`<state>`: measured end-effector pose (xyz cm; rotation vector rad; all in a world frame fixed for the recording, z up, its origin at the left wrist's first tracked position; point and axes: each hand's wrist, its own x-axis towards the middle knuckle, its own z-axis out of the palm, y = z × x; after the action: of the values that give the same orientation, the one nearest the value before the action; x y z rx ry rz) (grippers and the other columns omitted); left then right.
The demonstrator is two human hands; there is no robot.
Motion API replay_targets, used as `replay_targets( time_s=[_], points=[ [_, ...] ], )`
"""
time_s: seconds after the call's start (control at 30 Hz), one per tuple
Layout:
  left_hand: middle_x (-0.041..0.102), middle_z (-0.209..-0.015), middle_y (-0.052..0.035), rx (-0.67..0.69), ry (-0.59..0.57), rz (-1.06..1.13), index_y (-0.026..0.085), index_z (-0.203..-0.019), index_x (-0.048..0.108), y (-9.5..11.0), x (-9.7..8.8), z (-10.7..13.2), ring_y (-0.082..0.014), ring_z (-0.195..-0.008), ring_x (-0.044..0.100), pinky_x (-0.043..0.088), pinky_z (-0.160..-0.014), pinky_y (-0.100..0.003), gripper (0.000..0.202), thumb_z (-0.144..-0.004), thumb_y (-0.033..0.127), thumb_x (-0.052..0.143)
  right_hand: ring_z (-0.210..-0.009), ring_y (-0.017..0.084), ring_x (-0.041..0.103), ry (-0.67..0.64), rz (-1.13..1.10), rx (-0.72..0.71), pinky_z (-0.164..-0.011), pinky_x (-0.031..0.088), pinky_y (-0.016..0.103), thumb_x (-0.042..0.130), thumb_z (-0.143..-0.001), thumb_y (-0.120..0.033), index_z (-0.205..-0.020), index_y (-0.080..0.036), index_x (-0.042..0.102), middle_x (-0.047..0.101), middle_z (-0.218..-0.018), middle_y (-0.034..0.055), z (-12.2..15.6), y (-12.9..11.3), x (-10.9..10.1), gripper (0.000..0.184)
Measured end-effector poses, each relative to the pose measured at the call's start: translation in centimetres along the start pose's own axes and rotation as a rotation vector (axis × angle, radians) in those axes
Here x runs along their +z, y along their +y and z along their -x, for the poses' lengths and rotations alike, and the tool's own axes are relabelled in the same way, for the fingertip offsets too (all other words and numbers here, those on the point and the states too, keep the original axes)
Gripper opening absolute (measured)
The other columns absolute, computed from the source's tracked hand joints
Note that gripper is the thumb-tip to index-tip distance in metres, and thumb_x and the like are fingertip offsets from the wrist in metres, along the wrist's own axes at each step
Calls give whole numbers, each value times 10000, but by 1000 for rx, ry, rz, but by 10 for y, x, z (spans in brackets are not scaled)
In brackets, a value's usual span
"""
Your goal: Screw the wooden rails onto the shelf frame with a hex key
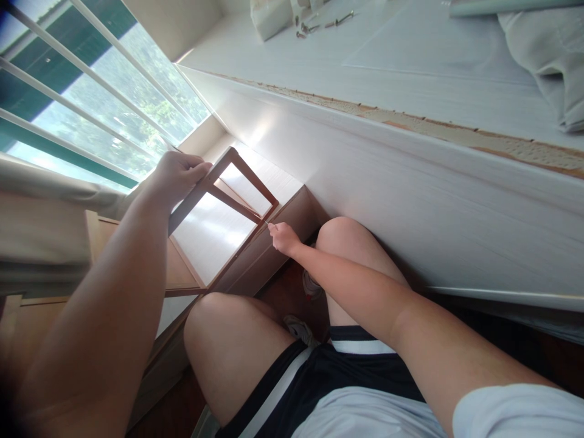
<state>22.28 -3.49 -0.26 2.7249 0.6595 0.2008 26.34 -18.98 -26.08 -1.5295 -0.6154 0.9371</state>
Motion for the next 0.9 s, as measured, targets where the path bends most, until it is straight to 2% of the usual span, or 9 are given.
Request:
replay_targets(
  time_s=[0.67, 0.9],
  points=[
    [297, -481, 15, -5, -5, 5, 206, -485, 372, 0, 0, 0, -107, -502, 271, 207, -520, -319, 365, -780, 344, 536, -332, 98, 400, -33, -97, 41, -472, 330, 236, 368, -968, -400, -520, -216, 397, 440, -326, -26, 5, -10, 0, 486],
    [298, -492, 14, -11, -13, 17, 206, -485, 373, 1, -1, 1, -106, -503, 271, 208, -528, -320, 355, -773, 336, 534, -342, 96, 405, -33, -124, 43, -488, 342, 233, 380, -969, -399, -524, -213, 399, 447, -334, -24, 7, -12, -1, 483]
  ],
)
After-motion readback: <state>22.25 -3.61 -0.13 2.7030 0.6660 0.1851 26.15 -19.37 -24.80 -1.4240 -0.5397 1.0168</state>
